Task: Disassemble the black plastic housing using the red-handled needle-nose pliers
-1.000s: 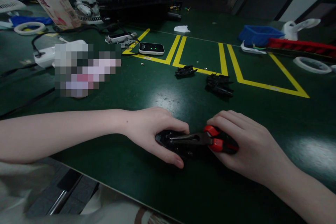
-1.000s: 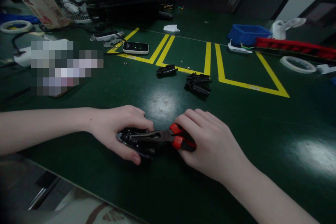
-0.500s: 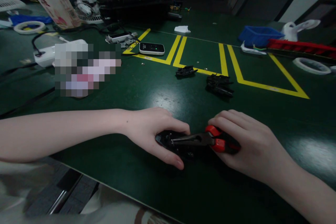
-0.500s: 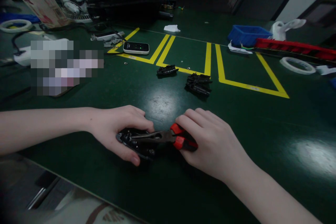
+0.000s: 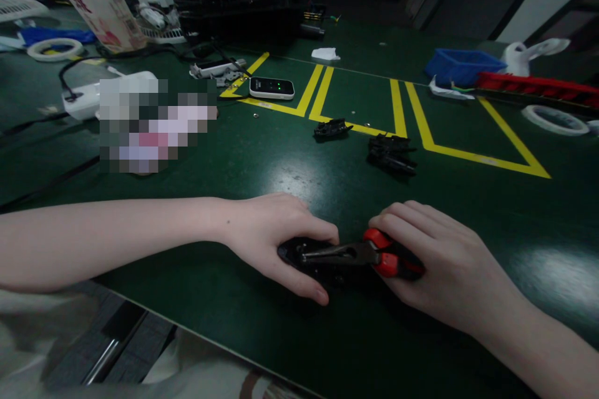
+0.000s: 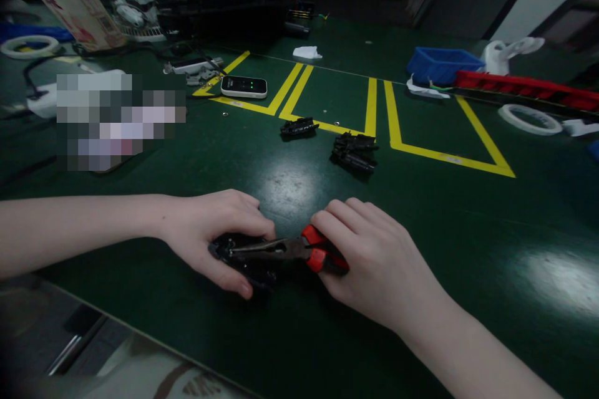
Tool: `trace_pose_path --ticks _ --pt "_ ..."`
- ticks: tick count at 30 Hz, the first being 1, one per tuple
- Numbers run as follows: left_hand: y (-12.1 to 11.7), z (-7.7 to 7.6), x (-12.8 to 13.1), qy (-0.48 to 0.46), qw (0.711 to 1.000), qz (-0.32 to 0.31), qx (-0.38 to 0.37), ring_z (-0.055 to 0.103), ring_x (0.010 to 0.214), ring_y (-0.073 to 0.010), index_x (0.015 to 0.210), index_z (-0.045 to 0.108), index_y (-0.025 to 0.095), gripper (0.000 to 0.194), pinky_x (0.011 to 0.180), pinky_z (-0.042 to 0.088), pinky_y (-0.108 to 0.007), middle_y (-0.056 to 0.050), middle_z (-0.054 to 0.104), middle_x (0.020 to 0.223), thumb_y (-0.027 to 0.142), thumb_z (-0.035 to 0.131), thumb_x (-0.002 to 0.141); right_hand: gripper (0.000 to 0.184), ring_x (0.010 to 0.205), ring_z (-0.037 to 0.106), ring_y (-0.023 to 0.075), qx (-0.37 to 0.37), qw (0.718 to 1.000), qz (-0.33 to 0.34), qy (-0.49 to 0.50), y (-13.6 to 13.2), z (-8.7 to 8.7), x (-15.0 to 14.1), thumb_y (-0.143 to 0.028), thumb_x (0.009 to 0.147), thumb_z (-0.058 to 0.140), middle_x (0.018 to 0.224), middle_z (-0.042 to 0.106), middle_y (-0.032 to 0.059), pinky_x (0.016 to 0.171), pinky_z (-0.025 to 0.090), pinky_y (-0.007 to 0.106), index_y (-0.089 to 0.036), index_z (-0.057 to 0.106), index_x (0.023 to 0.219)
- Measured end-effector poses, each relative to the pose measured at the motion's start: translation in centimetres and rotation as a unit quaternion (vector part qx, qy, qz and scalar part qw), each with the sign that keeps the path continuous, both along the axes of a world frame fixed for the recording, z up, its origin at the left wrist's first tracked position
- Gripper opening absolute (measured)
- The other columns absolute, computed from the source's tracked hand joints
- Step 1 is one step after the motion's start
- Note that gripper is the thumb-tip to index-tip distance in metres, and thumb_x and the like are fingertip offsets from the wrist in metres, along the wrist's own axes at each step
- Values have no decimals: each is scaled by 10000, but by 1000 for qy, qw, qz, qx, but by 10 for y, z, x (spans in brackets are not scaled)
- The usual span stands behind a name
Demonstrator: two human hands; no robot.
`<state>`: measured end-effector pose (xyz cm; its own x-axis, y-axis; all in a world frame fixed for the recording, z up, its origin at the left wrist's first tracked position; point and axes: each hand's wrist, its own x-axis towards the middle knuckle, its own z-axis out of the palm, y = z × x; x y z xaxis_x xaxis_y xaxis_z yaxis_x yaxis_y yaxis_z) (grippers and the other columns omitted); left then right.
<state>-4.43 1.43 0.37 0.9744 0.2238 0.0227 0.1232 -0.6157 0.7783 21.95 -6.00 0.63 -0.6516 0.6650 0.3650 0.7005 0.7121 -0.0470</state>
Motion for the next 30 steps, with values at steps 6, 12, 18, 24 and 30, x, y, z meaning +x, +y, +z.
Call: trace_pose_path --ticks 6,12,18,24,30 --pt "-1 -1 0 -2 1000 10 8 561 619 -152 919 646 219 367 582 358 -280 36 623 686 553 782 856 193 714 616 201 0 1000 0 3 -2 1 0 -147 808 562 862 680 55 593 500 321 -218 586 985" --pt "0 0 1 -1 1000 2 0 580 641 -157 939 666 214 370 598 371 -282 29 645 706 556 782 860 224 726 636 220 35 999 11 -13 1 3 3 -149 810 541 888 684 66 580 501 330 -221 572 1019" --pt "0 -1 1 -9 1000 -1 -5 575 639 -160 939 672 219 367 589 371 -281 30 637 699 549 803 846 230 708 635 217 32 999 13 -11 3 6 4 -150 786 554 881 694 65 568 492 334 -221 583 1003" --pt "0 -1 0 -2 1000 5 -2 581 644 -158 959 679 211 387 594 375 -276 26 639 704 567 792 858 221 727 632 206 24 1000 13 -7 3 2 6 -151 819 549 888 674 54 587 506 322 -223 574 1027" --pt "-3 -2 1 -12 998 64 -20 623 655 -148 981 693 188 416 596 406 -251 23 669 721 570 798 855 230 748 615 199 17 1000 -4 -2 3 -2 9 -155 820 554 900 653 49 597 511 311 -231 558 1037"
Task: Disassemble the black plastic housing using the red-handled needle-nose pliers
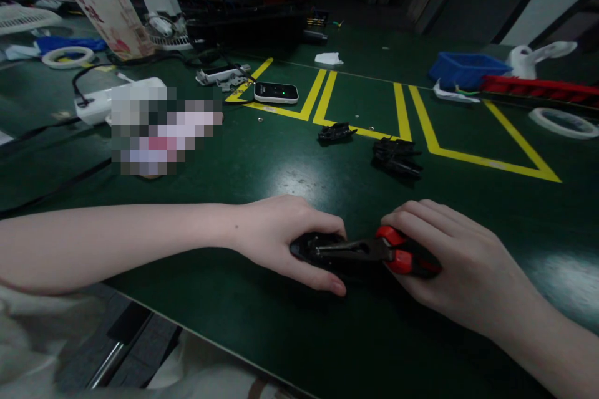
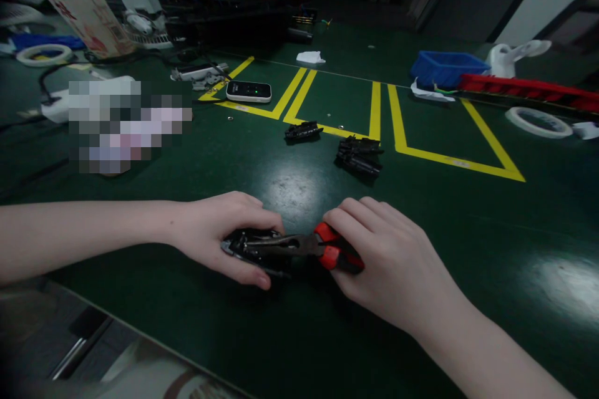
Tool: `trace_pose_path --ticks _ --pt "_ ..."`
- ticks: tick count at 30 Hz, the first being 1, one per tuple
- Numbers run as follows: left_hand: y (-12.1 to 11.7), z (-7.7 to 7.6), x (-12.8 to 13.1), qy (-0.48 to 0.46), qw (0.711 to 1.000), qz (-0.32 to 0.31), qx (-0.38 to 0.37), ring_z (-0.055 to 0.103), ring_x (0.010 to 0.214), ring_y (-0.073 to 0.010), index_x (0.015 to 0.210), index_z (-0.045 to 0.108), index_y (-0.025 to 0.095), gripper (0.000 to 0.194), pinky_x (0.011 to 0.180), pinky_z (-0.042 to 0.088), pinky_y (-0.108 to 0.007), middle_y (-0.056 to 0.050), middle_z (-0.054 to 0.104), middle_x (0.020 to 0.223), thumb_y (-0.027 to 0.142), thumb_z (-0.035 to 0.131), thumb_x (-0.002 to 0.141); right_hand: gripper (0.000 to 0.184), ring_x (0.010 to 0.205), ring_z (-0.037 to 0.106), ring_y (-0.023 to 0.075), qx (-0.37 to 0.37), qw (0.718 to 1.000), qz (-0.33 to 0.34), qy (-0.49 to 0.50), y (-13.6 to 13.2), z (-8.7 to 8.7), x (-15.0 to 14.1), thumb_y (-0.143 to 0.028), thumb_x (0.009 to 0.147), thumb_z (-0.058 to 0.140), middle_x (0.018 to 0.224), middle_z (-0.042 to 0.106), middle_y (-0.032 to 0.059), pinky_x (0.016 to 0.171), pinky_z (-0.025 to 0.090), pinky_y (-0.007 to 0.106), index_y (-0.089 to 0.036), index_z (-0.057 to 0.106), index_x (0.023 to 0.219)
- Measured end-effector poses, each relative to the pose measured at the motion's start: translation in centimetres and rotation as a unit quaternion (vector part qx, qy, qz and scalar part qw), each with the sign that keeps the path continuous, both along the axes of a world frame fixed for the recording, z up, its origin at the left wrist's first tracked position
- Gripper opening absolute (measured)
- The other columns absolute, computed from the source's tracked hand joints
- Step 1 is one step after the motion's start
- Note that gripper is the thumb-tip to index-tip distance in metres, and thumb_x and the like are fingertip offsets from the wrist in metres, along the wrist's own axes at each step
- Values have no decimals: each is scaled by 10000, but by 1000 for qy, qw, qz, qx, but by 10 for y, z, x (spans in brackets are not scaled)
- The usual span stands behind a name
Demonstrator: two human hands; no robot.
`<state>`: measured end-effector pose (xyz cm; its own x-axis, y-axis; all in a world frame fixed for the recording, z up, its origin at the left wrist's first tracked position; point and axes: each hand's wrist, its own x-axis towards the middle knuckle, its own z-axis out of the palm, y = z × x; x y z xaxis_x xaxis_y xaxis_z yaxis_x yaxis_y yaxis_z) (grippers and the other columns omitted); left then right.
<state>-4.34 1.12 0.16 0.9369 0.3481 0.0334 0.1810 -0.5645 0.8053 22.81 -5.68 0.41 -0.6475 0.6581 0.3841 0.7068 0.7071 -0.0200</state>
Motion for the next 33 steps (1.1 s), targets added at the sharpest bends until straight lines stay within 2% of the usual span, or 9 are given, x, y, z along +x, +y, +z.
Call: trace_pose_path --ticks 8,15,22,33 --pt "-1 2 1 -3 1000 17 -15 630 641 -130 980 699 171 390 552 411 -220 24 678 736 525 808 857 195 721 625 197 -49 998 -29 28 -6 4 -7 -175 816 587 874 663 42 564 497 304 -239 574 999" --pt "-3 4 1 6 1000 26 -3 623 629 -125 968 697 169 406 542 393 -218 31 658 716 550 793 865 197 731 633 202 -51 998 -34 26 -6 5 -5 -199 813 591 890 669 39 572 527 317 -245 586 1005" --pt "0 6 -1 7 1000 1 -25 634 652 -123 965 684 173 327 558 420 -216 39 660 741 449 824 861 174 698 640 203 -59 997 -30 43 -4 7 -5 -206 822 594 852 661 26 542 532 324 -255 581 988" --pt "0 5 1 4 1000 5 2 621 650 -125 969 690 172 358 576 410 -218 24 668 733 503 794 880 191 676 630 188 -39 999 -16 11 -5 7 -4 -178 816 567 840 655 30 521 529 303 -238 575 997"
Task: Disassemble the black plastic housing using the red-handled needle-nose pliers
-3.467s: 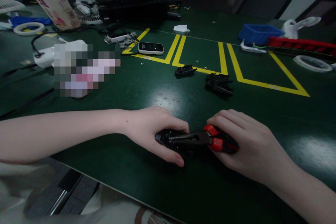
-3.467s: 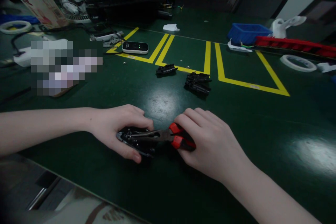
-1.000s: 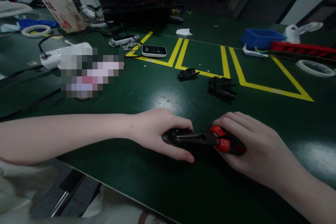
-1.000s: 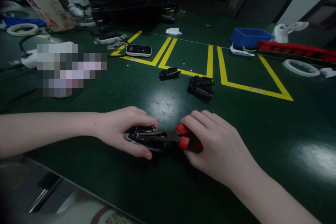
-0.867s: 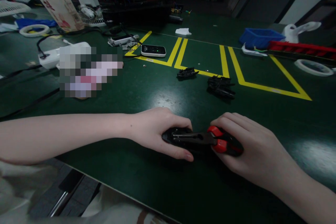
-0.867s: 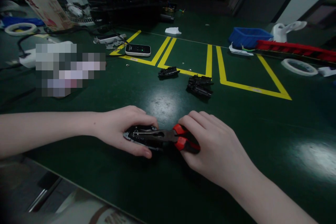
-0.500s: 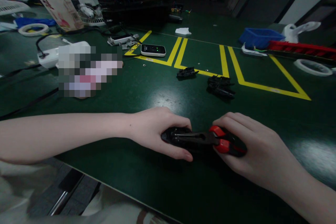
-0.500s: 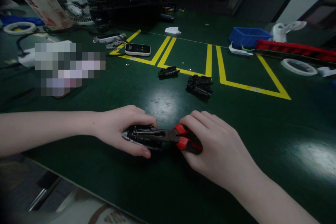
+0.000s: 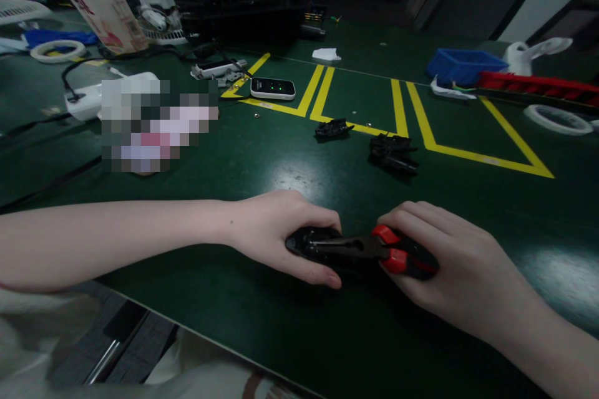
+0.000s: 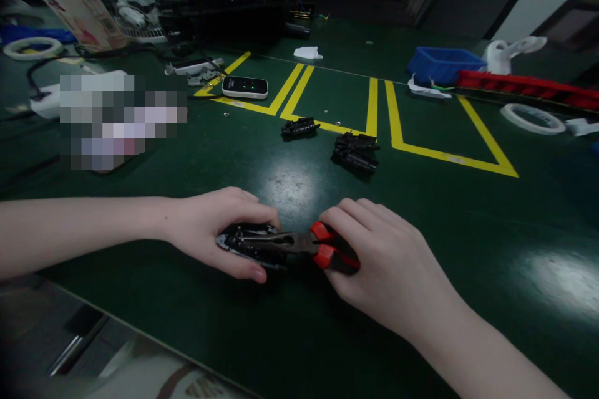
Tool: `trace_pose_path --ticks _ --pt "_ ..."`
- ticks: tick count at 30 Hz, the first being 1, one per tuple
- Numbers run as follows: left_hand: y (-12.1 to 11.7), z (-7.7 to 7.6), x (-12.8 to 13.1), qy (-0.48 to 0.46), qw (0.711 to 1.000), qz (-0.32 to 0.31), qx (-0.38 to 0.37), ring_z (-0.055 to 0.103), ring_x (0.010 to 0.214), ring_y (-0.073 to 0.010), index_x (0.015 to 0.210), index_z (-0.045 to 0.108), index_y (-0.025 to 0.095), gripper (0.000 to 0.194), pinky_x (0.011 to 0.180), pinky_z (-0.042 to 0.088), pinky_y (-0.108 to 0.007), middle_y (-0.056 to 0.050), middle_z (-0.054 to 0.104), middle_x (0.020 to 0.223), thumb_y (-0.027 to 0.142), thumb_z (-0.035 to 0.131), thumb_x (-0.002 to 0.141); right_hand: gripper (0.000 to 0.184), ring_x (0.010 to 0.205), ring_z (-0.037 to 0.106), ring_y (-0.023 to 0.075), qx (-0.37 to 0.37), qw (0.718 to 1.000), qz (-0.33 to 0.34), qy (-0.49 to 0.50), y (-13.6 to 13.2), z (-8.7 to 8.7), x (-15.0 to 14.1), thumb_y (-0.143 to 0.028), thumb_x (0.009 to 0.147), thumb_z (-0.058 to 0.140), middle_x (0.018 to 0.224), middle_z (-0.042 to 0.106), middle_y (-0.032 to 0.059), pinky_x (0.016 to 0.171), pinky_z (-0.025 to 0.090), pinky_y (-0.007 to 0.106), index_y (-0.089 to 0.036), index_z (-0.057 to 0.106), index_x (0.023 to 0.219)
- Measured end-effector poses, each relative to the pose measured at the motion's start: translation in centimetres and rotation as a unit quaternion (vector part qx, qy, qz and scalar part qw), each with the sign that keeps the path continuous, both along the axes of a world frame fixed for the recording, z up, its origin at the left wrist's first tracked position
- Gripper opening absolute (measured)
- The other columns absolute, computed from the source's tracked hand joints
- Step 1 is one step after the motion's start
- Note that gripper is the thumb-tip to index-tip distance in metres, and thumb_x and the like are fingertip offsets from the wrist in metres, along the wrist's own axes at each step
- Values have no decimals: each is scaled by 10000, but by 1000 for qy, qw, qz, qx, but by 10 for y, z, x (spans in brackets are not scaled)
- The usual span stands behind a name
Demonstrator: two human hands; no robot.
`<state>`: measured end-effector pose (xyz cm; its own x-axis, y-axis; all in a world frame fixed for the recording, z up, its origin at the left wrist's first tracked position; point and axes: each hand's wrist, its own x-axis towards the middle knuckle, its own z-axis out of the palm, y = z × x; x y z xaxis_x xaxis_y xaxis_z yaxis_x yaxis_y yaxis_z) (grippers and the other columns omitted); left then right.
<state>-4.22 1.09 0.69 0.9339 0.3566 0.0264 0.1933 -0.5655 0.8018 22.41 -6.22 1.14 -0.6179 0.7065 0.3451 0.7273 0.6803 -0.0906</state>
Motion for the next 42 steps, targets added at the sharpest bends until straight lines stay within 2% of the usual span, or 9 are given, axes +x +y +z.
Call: trace_pose_path --ticks 10,16,21,26,34,42 --pt "2 0 -2 7 1000 -2 -10 623 654 -130 978 690 185 324 576 411 -222 33 666 729 473 801 879 189 699 646 194 -29 999 -16 21 -4 -3 -3 -165 807 575 842 653 27 549 532 313 -249 577 976" --pt "1 0 0 14 1000 -2 -17 649 680 -130 1024 688 173 384 572 412 -212 19 678 778 520 788 892 218 700 653 213 14 1000 -6 -2 1 2 2 -186 798 574 864 673 45 538 538 330 -239 582 1009" --pt "-1 -2 0 7 1000 11 11 625 662 -134 1008 695 178 455 580 396 -225 23 669 739 609 767 880 222 714 654 215 40 999 11 -16 4 4 5 -169 800 568 874 687 50 552 535 330 -232 583 1012" --pt "0 -1 0 18 1000 4 7 628 677 -141 994 699 178 461 597 406 -229 19 668 746 621 759 880 214 736 662 227 58 998 10 -29 6 3 8 -162 816 558 894 700 65 553 530 336 -232 578 1017" --pt "1 0 -1 11 1000 -3 -5 646 686 -145 994 694 176 441 591 413 -227 14 680 758 590 786 871 212 727 663 218 -7 1000 -6 6 5 3 8 -215 825 599 891 690 47 558 553 344 -262 574 1030" --pt "-2 -4 0 3 1000 12 14 633 674 -143 980 689 186 451 613 400 -243 22 674 737 622 750 884 208 683 640 192 -10 1000 0 17 2 3 1 -177 804 587 842 672 34 534 508 302 -250 583 998"
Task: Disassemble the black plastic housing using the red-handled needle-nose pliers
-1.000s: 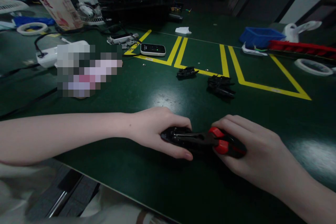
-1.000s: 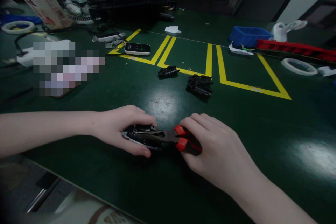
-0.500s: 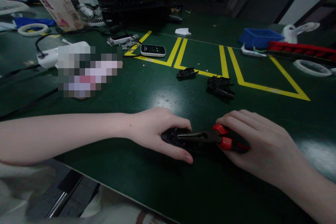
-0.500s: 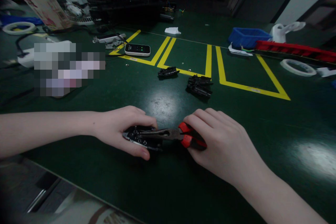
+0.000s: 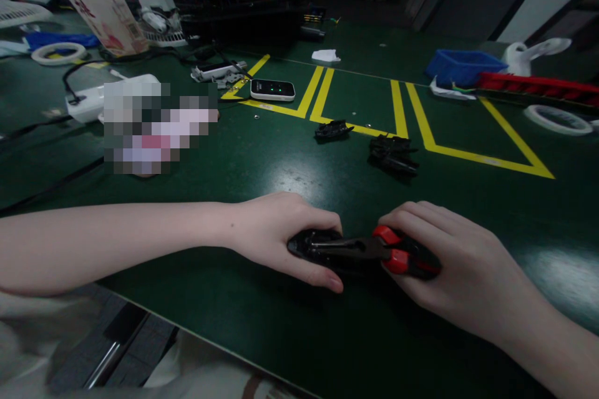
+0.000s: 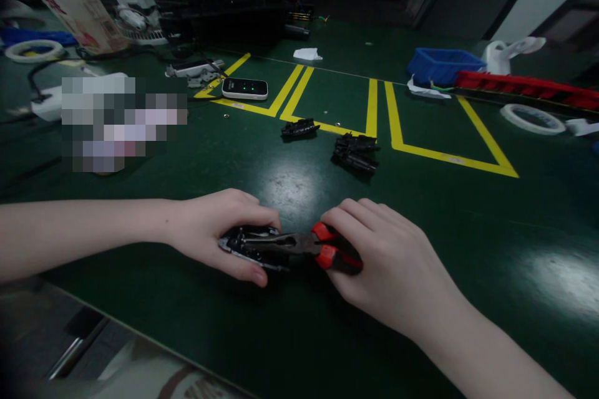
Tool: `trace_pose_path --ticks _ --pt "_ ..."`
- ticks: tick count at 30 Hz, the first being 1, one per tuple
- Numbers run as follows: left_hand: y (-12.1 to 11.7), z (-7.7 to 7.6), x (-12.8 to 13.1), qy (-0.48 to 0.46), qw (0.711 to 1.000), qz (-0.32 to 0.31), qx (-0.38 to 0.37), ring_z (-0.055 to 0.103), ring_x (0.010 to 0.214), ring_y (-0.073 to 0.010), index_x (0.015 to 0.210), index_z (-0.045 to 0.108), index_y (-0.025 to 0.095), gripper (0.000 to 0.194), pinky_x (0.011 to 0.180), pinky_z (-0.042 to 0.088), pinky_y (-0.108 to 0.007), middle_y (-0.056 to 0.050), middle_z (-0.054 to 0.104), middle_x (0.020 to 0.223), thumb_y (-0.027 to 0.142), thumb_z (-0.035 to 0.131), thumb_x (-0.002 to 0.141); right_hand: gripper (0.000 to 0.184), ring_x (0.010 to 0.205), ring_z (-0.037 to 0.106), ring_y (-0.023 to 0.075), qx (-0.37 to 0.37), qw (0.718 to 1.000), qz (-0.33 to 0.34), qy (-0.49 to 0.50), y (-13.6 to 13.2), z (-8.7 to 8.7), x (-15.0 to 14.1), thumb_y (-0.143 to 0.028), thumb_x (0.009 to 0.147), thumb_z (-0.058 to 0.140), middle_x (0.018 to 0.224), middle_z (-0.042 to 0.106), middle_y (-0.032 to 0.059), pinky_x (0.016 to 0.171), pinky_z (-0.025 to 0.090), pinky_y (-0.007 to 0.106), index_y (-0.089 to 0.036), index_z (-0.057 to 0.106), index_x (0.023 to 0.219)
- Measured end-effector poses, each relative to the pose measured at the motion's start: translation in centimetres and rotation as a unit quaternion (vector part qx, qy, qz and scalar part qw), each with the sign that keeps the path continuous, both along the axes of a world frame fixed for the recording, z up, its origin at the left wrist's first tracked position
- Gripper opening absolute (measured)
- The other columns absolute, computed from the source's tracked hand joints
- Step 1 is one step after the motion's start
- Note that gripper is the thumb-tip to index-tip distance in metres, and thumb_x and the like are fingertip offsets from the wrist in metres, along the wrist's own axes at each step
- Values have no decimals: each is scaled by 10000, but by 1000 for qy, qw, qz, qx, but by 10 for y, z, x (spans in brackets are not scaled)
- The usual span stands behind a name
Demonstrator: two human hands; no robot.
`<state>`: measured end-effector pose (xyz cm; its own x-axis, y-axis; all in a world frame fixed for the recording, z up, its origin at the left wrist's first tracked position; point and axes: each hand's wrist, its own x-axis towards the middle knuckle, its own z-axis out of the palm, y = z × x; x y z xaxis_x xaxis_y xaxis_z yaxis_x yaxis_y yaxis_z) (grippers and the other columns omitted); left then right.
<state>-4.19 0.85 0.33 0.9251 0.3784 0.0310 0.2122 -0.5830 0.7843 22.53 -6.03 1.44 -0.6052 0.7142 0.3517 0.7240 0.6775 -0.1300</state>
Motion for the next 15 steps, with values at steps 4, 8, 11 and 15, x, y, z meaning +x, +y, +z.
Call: trace_pose_path --ticks 4,8,11,15 --pt "1 0 0 3 1000 -5 3 619 655 -140 968 683 182 444 600 389 -245 28 657 718 612 755 883 185 681 638 188 -11 1000 -2 4 -1 -1 -1 -177 807 587 830 668 33 531 494 295 -248 588 977" --pt "2 1 0 2 1000 -8 -5 620 662 -138 971 676 188 412 599 392 -243 32 657 727 578 772 880 183 686 630 194 -15 1000 -9 8 -3 -4 -1 -176 805 580 832 660 38 533 488 303 -249 586 973" --pt "2 3 -1 3 1000 -12 -19 624 670 -134 982 674 186 392 592 398 -237 32 665 747 546 789 878 195 699 638 201 -15 1000 -14 1 -5 -5 -1 -181 802 585 856 673 43 542 499 309 -248 593 986" --pt "2 3 0 1 1000 -12 -24 612 659 -130 993 675 189 370 588 403 -233 33 672 753 525 789 888 195 709 640 210 -14 1000 -22 7 -4 -4 -1 -189 794 588 863 691 53 556 503 321 -241 612 981"
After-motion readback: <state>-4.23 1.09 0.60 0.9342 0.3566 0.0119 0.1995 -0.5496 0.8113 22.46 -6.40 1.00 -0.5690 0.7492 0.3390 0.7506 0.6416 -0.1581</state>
